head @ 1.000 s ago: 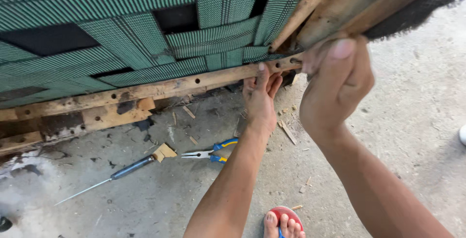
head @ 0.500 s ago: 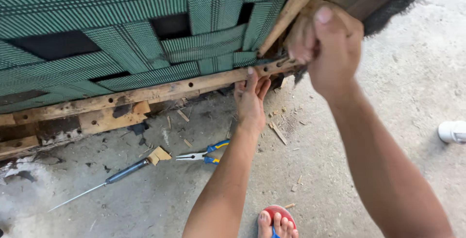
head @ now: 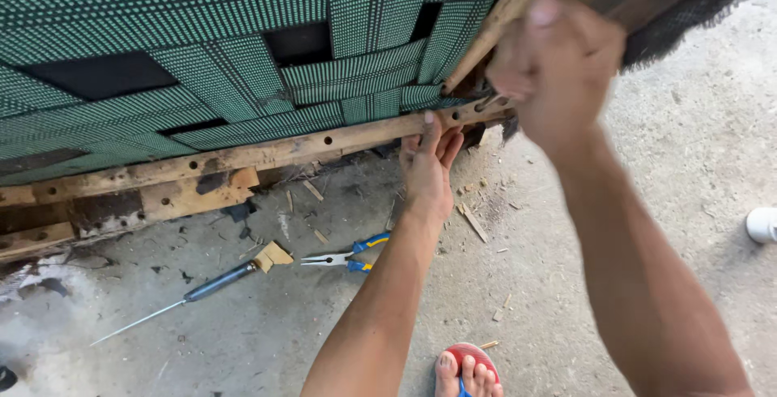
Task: The person uses a screwdriver to remove screws from the underside of a wooden frame with a green woven mat. They then use pliers to pull out nails and remove small wooden pieces from the frame. The person continues to remove screws and nails from different sections of the frame.
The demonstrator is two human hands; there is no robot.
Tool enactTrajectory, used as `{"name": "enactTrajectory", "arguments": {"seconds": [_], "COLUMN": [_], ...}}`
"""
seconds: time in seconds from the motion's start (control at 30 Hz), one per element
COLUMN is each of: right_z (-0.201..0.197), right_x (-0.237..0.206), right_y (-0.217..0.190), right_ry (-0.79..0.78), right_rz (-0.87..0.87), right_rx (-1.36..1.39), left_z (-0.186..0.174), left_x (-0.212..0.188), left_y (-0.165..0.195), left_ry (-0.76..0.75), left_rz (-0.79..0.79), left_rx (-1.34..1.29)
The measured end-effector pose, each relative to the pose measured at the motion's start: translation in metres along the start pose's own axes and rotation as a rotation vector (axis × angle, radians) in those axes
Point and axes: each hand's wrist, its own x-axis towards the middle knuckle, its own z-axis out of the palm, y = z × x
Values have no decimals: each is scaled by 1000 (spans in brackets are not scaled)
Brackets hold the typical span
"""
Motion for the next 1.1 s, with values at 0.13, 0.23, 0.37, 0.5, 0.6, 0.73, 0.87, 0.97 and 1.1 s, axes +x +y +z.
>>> {"name": "enactTrajectory", "arguments": {"seconds": [0.13,0.23,0.37,0.5,0.6,0.73,0.87,0.97,1.1], "right_z": [-23,-16,-3,2,7,9,19,21,19], "right_x": [4,-6,-23,-15,-7,19,53,66,68], "right_y": [-14,-6,2,-24,-72,-127,-121,-108,-97], "right_ry": [-161,-146,-66,-73,-227,-733,-1149,-1216,-1007], "right_rz": [111,43,24,-52,-86,765,837,1068,1273], "right_rx": [223,151,6,-144,-785,-1782,-1949,-1935,-1744], "left_z": [-2,-2,-9,-23,-20,1,43,68,80], "left_x": [-2,1,-3,-22,-25,-19,-1,5,-1], "left_y": [-3,0,12,19,16,5,0,-1,-3], "left_ry": [-63,-52,-90,-99,-77,-156,-107,-92,-90], "left_rz": [20,-7,-39,-103,-125,-129,-190,-197,-199], "left_rx": [-17,7,135,302,269,135,-125,-282,-319]}}
